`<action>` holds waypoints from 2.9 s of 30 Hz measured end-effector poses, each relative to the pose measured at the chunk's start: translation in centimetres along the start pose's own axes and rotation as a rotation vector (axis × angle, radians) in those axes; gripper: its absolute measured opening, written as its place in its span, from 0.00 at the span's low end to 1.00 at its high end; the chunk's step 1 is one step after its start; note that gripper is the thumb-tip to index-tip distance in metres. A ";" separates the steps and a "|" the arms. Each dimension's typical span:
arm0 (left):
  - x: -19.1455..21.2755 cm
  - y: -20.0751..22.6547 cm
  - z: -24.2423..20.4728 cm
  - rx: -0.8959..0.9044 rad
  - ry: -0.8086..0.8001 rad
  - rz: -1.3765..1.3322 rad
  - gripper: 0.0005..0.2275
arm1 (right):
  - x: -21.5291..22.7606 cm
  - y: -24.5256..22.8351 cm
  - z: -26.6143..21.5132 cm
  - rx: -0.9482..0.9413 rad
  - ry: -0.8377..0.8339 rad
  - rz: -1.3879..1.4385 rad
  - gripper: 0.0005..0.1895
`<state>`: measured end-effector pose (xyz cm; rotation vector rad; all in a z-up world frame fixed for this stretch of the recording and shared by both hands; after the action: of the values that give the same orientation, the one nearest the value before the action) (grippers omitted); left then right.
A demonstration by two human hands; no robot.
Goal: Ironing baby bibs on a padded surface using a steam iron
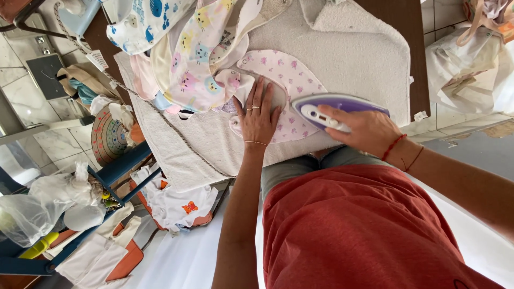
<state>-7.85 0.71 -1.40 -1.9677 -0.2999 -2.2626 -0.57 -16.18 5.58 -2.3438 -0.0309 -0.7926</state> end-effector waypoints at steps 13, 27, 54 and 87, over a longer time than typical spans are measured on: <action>-0.3 -0.3 0.1 -0.004 0.003 -0.009 0.19 | 0.8 -0.1 1.9 -0.079 0.069 0.031 0.26; -0.3 -0.8 -0.3 0.056 0.073 -0.003 0.19 | 1.1 -3.3 8.4 -0.023 0.047 0.046 0.24; 2.1 -12.7 -14.0 1.001 0.406 -0.499 0.07 | -3.7 -6.2 2.2 0.210 -0.402 -0.142 0.26; -1.4 8.6 -2.0 -0.066 -0.110 -0.425 0.10 | 7.1 2.8 -4.6 0.374 0.980 -0.393 0.19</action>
<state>-7.61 -8.13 -2.53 -2.2449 -0.7276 -2.4294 3.40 -22.38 10.65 -1.4197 -0.1990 -1.8632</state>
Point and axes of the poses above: each hand's wrist, its own z-axis towards the middle knuckle, its own x-axis out of the back of the hand, y = z × x, the point moved 8 cm from there along z, towards the middle knuckle, and after that the axes turned 12 degrees about z, right-handed, at the moved point
